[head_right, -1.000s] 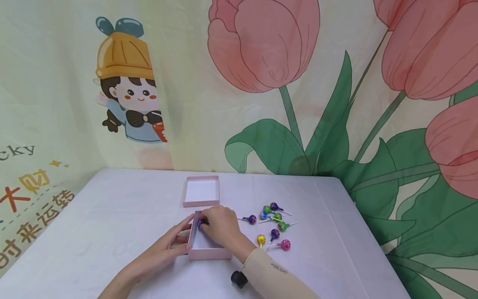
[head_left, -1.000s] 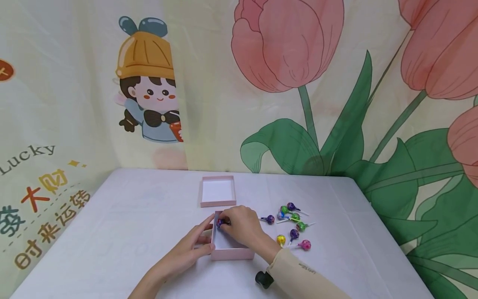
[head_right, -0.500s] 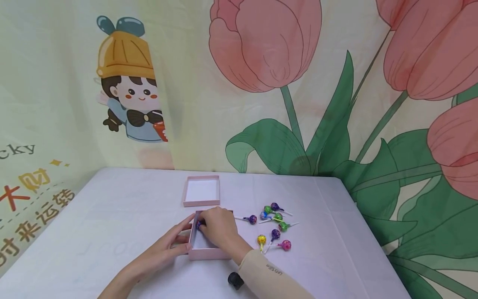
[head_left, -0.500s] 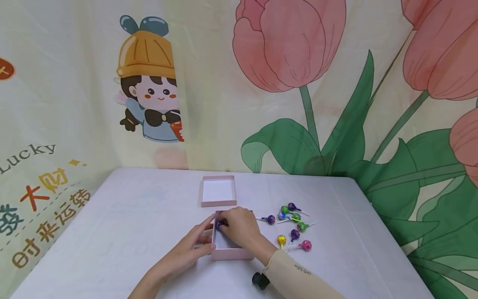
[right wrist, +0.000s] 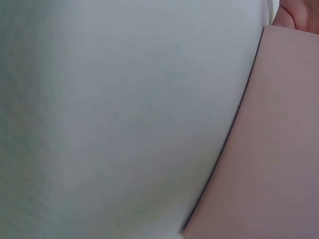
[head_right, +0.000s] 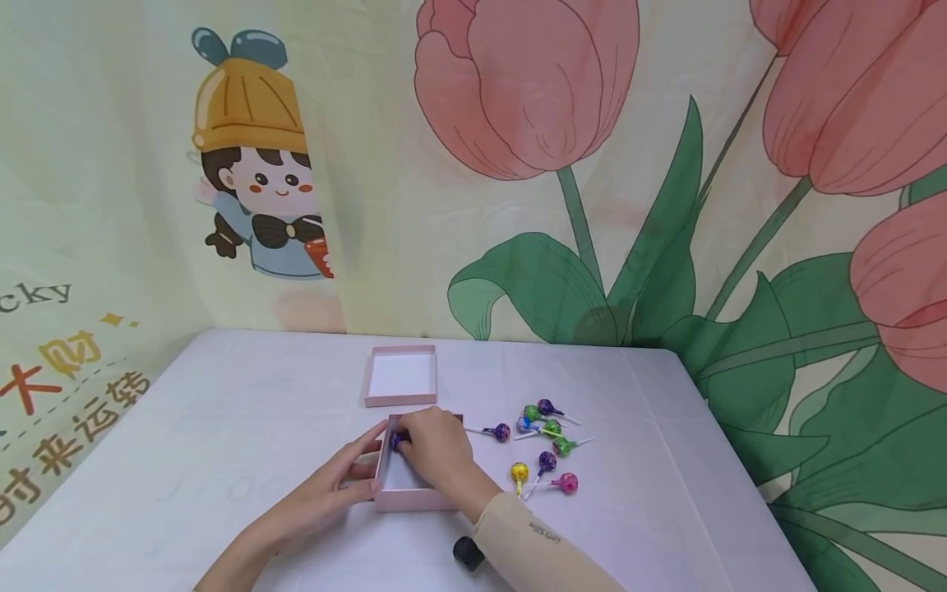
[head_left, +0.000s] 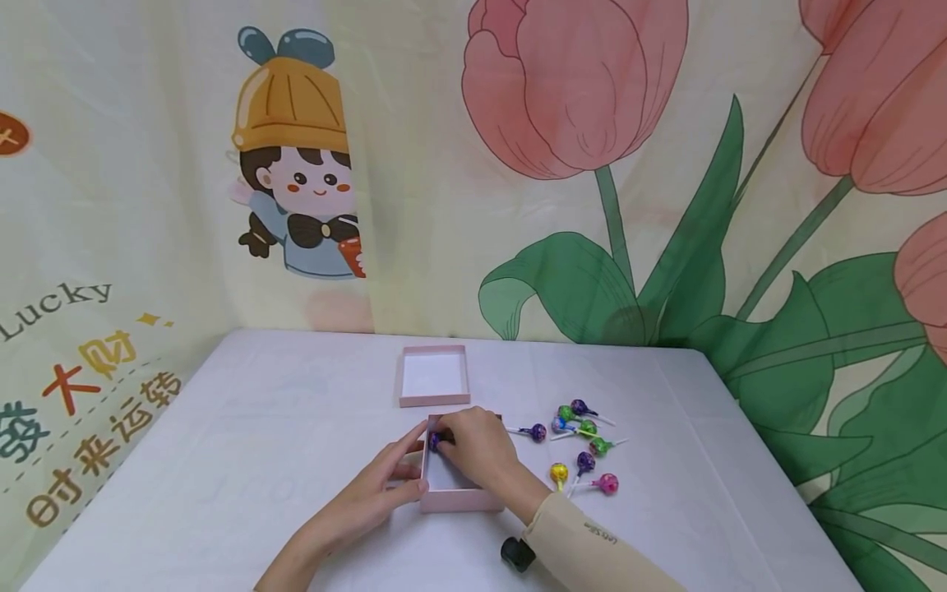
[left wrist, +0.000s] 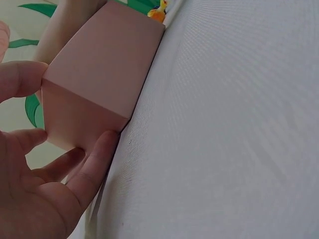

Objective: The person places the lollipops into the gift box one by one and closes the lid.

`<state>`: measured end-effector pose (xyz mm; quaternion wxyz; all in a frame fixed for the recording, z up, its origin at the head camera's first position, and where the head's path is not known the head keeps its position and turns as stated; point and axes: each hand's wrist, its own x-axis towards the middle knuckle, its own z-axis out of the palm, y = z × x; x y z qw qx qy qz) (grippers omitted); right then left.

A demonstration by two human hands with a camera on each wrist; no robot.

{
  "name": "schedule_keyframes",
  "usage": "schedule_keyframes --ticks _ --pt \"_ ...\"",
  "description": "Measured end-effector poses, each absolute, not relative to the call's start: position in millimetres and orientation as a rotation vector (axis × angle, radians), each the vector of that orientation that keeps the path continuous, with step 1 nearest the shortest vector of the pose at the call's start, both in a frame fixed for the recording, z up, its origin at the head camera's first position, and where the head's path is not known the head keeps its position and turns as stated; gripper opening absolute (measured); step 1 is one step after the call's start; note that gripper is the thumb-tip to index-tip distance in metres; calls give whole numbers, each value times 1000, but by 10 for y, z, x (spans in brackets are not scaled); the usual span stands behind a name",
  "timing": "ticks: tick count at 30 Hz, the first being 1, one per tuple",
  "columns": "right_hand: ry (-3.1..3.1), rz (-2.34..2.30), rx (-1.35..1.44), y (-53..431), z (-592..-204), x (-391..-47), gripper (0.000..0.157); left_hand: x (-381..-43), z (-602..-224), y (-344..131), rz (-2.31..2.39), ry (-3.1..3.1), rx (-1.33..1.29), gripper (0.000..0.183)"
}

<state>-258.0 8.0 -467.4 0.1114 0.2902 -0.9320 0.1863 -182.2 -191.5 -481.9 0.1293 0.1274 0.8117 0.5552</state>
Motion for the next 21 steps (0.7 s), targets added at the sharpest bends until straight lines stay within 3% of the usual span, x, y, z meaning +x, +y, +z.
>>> schedule_keyframes --ticks 21 --pt "-2816 822 968 392 -4356 -2567 20 -1802 -4780 -1904 1585 2391 348 81"
